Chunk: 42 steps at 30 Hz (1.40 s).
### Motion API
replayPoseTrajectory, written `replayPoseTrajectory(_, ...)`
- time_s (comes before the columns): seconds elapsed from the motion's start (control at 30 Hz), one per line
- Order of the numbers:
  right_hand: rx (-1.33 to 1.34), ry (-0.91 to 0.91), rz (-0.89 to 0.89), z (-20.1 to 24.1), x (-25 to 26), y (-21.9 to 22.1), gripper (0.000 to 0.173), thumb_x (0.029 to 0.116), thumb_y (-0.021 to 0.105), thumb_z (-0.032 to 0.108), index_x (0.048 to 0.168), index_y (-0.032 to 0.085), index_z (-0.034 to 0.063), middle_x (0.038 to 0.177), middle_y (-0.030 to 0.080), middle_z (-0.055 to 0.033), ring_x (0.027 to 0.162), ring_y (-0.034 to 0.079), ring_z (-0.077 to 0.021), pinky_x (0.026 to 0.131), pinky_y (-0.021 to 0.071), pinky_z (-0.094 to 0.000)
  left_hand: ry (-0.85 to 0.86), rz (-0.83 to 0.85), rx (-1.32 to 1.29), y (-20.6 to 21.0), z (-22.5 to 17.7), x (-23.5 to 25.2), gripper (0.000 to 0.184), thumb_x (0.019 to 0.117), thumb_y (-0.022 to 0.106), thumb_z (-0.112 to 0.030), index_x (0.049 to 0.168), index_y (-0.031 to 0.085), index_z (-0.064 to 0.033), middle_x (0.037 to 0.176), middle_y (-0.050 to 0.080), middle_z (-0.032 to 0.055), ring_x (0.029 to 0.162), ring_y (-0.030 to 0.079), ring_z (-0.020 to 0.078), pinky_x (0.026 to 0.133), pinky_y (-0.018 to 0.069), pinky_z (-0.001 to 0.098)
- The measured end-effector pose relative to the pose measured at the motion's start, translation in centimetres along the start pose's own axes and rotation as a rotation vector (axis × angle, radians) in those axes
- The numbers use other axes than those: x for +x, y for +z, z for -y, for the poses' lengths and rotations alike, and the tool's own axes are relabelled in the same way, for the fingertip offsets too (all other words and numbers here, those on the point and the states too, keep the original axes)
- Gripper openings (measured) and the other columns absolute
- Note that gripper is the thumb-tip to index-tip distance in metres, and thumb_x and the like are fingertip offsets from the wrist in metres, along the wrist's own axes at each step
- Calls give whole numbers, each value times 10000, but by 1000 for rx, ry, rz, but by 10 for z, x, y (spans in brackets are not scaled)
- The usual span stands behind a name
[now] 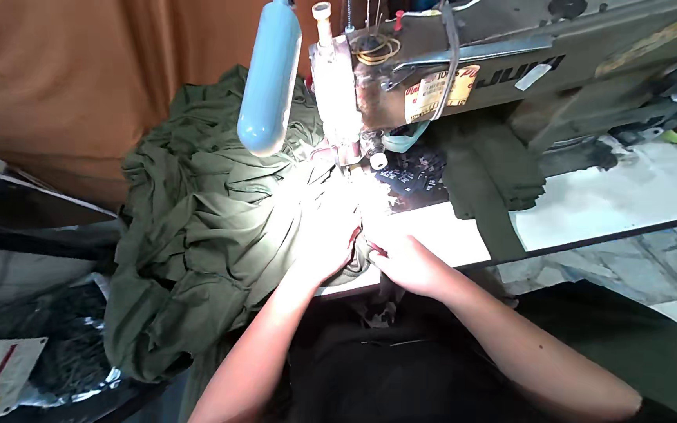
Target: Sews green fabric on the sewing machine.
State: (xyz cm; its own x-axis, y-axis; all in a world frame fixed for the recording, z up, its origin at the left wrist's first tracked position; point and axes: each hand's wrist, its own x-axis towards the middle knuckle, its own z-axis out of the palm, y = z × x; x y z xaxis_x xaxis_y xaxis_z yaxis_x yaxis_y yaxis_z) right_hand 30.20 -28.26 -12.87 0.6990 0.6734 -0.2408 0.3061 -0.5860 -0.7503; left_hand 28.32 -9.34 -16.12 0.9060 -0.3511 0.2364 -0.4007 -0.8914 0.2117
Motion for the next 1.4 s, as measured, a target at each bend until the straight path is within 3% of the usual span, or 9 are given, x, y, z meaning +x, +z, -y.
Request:
replayPoseTrajectory(0.13,-63,32,-32,6,9,-3,264,1064,487,137,1090,678,-43,967,668,-193,946,643,-295,864,507,-449,-23,-10,30,5,5,7,236,1010,538,-164,1052,740,-48,1262,680,176,1267,596,370,1106,354,652)
replayPoseTrajectory(0.27,-61,46,-79,5,20,-6,246,1054,519,143,1046,677,-45,936,664,-195,935,648,-314,854,509,-478,-58,2,4,2,11,19,198,1001,563,-145,1011,731,-40,1132,702,166,1135,655,349,971,506,551)
replayPoseTrajectory(0.5,-10,-27,-69,-6,4,1,244,1027,502,104,1073,693,-40,910,666,-175,874,633,-276,808,509,-444,-82,20,-91,4,-8,4,141,943,615,-69,986,727,4,1006,710,191,1025,686,379,897,516,574)
replayPoseTrajectory(0.67,-14,54,-37,1,13,-5,232,1051,535,155,997,673,-24,850,636,-153,835,623,-267,771,503,-438,-123,25,-72,-1,4,16,261,1034,527,-134,1125,710,28,1329,650,192,1273,593,368,1089,424,561)
replayPoseTrajectory(0.8,2,31,-46,-2,16,-6,231,1043,545,157,948,658,-22,822,614,-142,810,605,-252,745,493,-425,-67,-14,-101,-3,10,16,219,1008,533,-125,1019,705,10,1148,688,172,1159,627,345,1027,455,549)
replayPoseTrajectory(0.9,13,46,-24,1,19,-9,209,1035,555,137,942,656,-21,818,611,-141,801,601,-251,738,487,-426,-117,-36,-180,-7,12,19,229,1019,513,-80,1064,699,45,1058,685,193,1073,643,349,978,473,535)
replayPoseTrajectory(1.13,-4,93,0,8,27,-14,229,1039,579,160,889,649,1,785,602,-124,785,598,-240,713,479,-426,-178,-31,-158,-16,17,32,251,1051,509,-103,990,705,40,1000,689,197,991,677,353,877,528,539)
replayPoseTrajectory(1.27,-21,115,-2,10,35,-13,294,1061,556,222,878,650,12,778,602,-121,782,605,-242,709,482,-432,-199,12,-141,-9,29,48,250,1011,542,-79,881,667,94,973,673,254,1026,662,401,938,498,558)
replayPoseTrajectory(1.4,-22,98,-27,11,38,-12,243,1049,573,180,935,673,-10,853,640,-153,858,630,-280,772,500,-464,-250,109,-96,-12,27,60,235,1006,556,-79,930,681,105,1005,672,276,1059,651,427,967,482,562)
